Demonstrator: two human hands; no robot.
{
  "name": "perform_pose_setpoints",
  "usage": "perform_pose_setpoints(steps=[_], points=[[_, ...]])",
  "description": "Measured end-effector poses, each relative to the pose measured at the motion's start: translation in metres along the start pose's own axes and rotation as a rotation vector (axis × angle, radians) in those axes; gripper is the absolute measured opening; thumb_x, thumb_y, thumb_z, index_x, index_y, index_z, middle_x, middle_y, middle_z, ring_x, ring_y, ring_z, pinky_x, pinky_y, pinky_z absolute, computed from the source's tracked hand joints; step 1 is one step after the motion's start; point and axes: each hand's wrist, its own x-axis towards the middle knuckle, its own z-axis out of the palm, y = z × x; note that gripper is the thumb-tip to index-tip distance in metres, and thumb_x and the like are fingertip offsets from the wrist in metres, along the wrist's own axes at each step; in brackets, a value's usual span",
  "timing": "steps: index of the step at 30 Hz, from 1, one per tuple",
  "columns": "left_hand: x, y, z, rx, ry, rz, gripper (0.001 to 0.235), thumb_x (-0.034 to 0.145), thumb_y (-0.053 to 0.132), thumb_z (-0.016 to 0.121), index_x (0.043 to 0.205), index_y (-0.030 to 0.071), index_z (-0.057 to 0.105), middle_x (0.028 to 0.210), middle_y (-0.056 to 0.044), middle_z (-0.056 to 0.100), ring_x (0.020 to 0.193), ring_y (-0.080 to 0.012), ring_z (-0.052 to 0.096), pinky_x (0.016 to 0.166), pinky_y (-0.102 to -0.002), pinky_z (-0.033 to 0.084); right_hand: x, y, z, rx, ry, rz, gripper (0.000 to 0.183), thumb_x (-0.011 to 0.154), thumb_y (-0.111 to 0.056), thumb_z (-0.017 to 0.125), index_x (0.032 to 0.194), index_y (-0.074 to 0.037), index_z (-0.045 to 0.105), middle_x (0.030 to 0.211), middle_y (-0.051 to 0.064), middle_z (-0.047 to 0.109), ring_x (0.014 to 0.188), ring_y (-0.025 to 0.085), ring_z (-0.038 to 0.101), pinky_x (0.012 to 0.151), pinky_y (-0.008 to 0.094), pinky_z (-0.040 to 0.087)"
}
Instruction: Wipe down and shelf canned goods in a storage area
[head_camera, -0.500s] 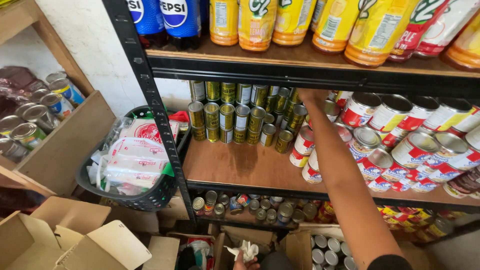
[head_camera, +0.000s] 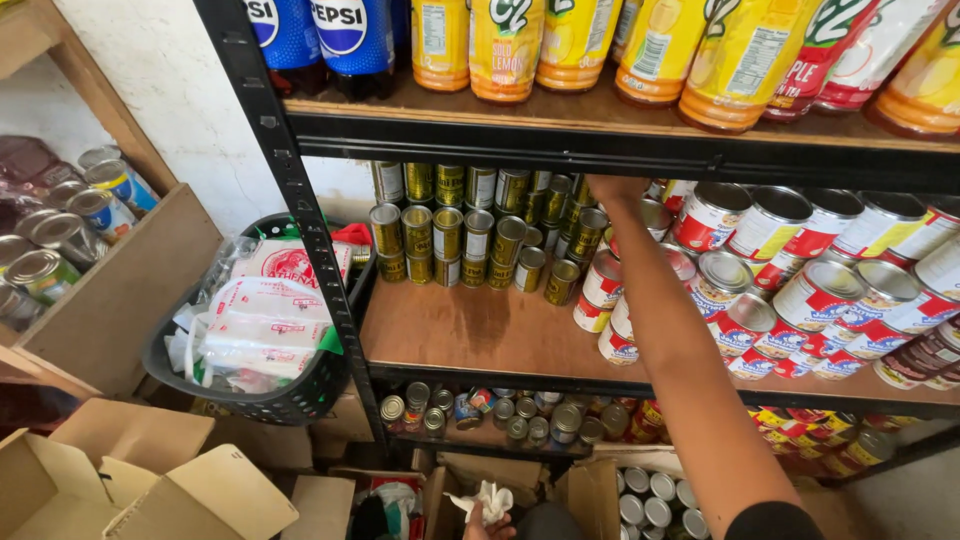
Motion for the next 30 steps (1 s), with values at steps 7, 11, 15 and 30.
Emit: perform_pose_setpoints(steps=[7,11,15,30], points=[[-0.028,0.006,0.013,0.058,0.133,-0.003,0.058,0.1,0.045,0.049,0.122,-0.005,0.07,0.08,-0.024,0.07,0.055,-0.0395,0.059,0.051,-0.047,0.046,0.002,-0.003,-0.002,0.076,0.038,0.024,0.076,0.09,-0.053,0.071,0.126,0.009,0.044,0.113,0.023,0.056,0.1,0.035,0.055,0.09,0.047,0.045],[-0.027,0.007,0.016,-0.021,0.053,0.002,0.058,0.106,0.04,0.041,0.138,-0.005,0.059,0.077,-0.024,0.065,0.049,-0.0362,0.056,0.044,-0.041,0.045,0.004,-0.009,-0.002,0.132,0.073,0.039,0.082,0.09,-0.055,0.069,0.131,0.01,0.041,0.119,0.024,0.054,0.107,0.036,0.054,0.094,0.048,0.044],[-0.047,0.016,0.025,0.08,0.125,-0.059,0.061,0.106,0.047,0.041,0.131,-0.003,0.065,0.078,-0.02,0.067,0.055,-0.034,0.059,0.052,-0.045,0.044,0.005,-0.014,0.0,0.188,0.104,0.054,0.087,0.09,-0.058,0.067,0.136,0.011,0.037,0.125,0.026,0.052,0.114,0.037,0.053,0.099,0.049,0.043],[-0.106,0.04,0.062,-0.113,-0.166,-0.087,0.069,0.101,0.051,0.037,0.147,0.001,0.053,0.128,-0.024,0.06,0.119,-0.0445,0.056,0.098,-0.056,0.041,-0.215,0.08,0.005,1.456,0.117,0.839,0.084,0.075,-0.05,0.078,0.15,-0.032,0.043,0.159,0.012,0.02,0.135,0.041,0.037,0.111,0.07,0.039]])
